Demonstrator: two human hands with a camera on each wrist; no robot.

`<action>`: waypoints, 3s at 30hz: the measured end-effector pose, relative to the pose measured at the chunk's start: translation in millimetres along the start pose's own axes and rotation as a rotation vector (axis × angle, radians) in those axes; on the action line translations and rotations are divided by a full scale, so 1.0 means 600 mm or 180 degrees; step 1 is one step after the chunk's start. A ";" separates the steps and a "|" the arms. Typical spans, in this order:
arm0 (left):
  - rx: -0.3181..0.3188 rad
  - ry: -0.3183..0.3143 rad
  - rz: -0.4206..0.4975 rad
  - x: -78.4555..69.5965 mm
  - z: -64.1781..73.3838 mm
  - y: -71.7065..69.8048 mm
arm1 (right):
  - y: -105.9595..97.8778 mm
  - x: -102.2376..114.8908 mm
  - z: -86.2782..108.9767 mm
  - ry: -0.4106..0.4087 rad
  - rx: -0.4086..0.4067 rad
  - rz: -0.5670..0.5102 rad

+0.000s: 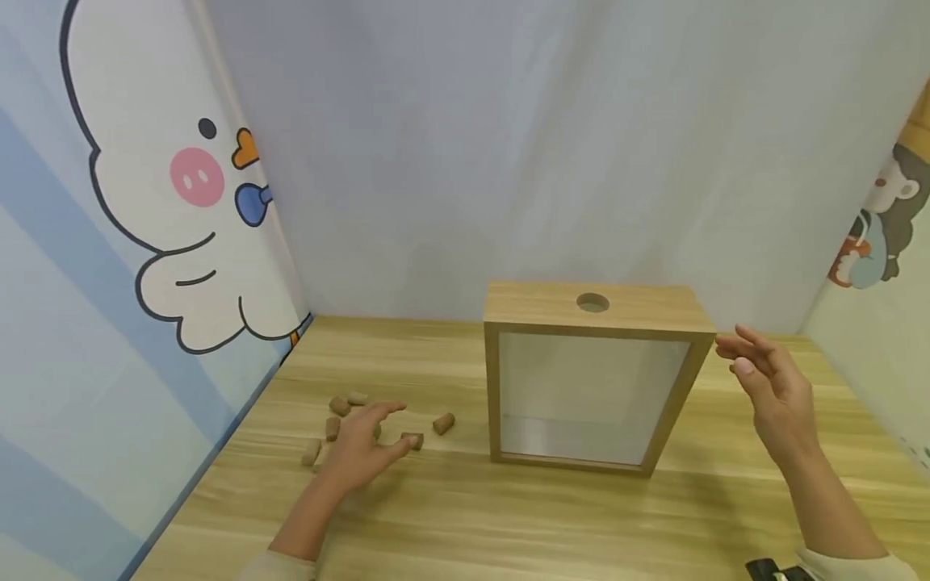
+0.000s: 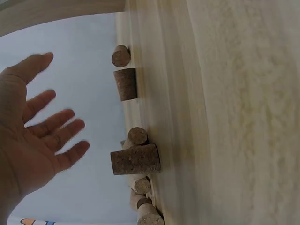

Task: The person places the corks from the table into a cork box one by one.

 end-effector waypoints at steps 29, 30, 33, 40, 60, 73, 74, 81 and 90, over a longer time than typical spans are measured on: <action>0.1479 -0.0783 0.0873 0.065 -0.050 0.027 | 0.126 0.016 -0.064 0.0484 -0.0351 -0.1043; 0.1492 -0.0724 0.0846 0.066 -0.051 0.029 | 0.127 0.015 -0.063 0.0483 -0.0373 -0.1060; 0.1504 -0.0545 0.0793 0.066 -0.054 0.037 | 0.127 0.013 -0.062 0.0498 -0.0390 -0.1113; 0.1488 -0.0501 0.0631 0.059 -0.059 0.050 | 0.124 0.012 -0.060 0.0404 -0.0329 -0.1176; 0.0714 -0.0500 0.1181 -0.035 -0.063 0.046 | 0.120 0.016 -0.060 0.0358 -0.0412 -0.1108; -0.0350 -0.0832 0.2336 -0.137 -0.095 0.005 | 0.126 0.014 -0.057 0.0408 -0.0462 -0.1297; -0.0427 -0.0842 0.2388 -0.144 -0.097 0.001 | 0.127 0.015 -0.056 0.0403 -0.0469 -0.1280; -0.0892 -0.0656 0.2716 -0.196 -0.115 -0.023 | 0.128 0.024 -0.055 0.0596 -0.0390 -0.1159; -0.1037 -0.0257 0.3095 -0.261 -0.141 -0.043 | 0.129 0.025 -0.060 0.0527 -0.0297 -0.1110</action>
Point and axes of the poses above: each hand's wrist, its own z-axis away from the middle knuckle, its own y-axis out of the palm, x = y × z, the point moved 3 cm from there along -z, towards the middle knuckle, and after that the axes turned 12 degrees about -x, right-handed, at the moved point
